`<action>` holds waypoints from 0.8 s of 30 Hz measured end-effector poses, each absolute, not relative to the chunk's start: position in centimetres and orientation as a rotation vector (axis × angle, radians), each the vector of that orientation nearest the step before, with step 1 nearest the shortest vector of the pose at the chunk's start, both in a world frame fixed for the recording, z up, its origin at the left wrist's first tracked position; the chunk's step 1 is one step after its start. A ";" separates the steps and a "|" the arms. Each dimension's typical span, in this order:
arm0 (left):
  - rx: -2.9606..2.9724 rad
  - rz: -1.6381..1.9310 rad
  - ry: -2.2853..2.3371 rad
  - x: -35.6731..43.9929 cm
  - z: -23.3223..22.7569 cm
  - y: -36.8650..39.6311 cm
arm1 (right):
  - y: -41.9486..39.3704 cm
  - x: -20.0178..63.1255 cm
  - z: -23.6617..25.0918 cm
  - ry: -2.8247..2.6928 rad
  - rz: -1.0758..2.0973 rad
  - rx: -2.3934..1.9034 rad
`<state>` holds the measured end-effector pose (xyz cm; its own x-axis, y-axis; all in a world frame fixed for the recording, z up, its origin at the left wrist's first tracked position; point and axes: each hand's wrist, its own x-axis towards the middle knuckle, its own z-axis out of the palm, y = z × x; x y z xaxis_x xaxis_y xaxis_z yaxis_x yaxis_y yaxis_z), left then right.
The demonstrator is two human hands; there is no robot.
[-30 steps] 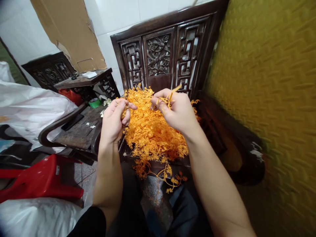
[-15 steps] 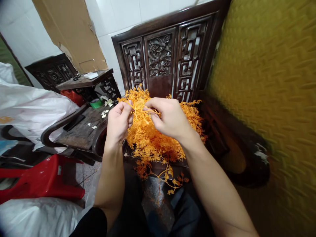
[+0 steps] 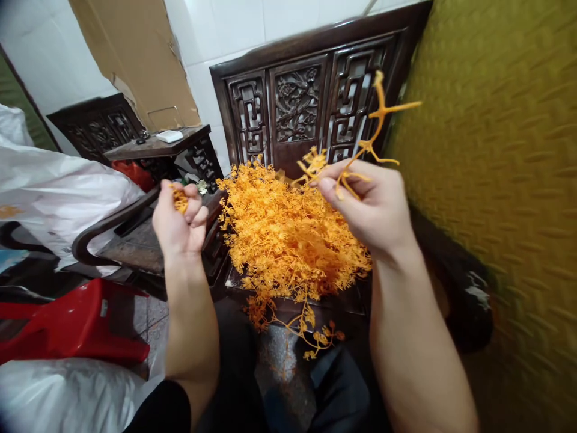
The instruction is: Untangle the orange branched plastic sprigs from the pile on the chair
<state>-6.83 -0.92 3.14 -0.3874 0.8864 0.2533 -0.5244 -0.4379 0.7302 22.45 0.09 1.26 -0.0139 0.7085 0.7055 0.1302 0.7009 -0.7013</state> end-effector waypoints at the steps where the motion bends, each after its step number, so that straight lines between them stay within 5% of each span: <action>1: 0.809 1.880 0.687 -6.2 3.0 -0.9 | -0.1 22.1 1.3 -1.583 0.587 -0.685; 14: 1.550 1.311 0.906 -2.1 1.7 -2.8 | -1.3 18.2 2.0 -2.047 0.614 -0.652; 24: 1.392 1.810 0.949 -1.8 1.4 -2.0 | -2.0 17.4 2.7 -2.068 0.636 -0.620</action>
